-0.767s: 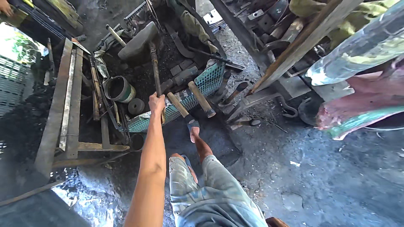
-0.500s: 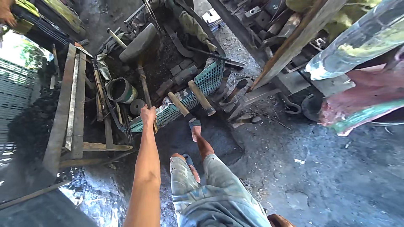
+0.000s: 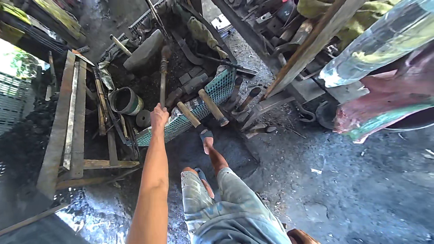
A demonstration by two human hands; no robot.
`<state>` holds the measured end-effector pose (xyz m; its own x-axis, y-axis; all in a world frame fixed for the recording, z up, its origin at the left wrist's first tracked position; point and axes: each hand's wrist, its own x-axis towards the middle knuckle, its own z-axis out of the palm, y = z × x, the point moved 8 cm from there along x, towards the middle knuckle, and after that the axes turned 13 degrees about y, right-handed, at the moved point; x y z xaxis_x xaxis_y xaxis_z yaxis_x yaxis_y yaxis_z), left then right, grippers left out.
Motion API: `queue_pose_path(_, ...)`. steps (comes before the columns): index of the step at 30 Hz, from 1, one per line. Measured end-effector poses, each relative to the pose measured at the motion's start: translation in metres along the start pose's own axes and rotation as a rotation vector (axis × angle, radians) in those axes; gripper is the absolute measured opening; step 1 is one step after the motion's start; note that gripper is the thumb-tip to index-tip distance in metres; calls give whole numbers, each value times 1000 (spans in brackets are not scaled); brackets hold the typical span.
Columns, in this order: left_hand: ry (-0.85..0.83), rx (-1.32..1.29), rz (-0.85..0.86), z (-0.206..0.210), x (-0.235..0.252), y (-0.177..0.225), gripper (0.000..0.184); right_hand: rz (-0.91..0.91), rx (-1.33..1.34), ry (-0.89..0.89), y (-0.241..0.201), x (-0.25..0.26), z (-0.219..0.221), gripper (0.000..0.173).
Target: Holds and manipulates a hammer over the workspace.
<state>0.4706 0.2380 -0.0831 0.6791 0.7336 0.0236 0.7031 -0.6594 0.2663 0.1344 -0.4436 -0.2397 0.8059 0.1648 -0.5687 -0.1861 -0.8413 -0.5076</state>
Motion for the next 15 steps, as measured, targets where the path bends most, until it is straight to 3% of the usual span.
queue_pose_path(3,49,119,-24,-12,22,-34,46,12,1,16,1,-2,0,36)
queue_pose_path(7,76,165,-75,-27,12,-66,45,-2,21,26,3,-2,1,36)
queue_pose_path(10,51,84,-98,-24,-10,-70,38,-16,11,9,6,-1,4,36)
queue_pose_path(15,-2,-97,-109,-21,-36,-66,54,-18,4,-21,1,0,2,37)
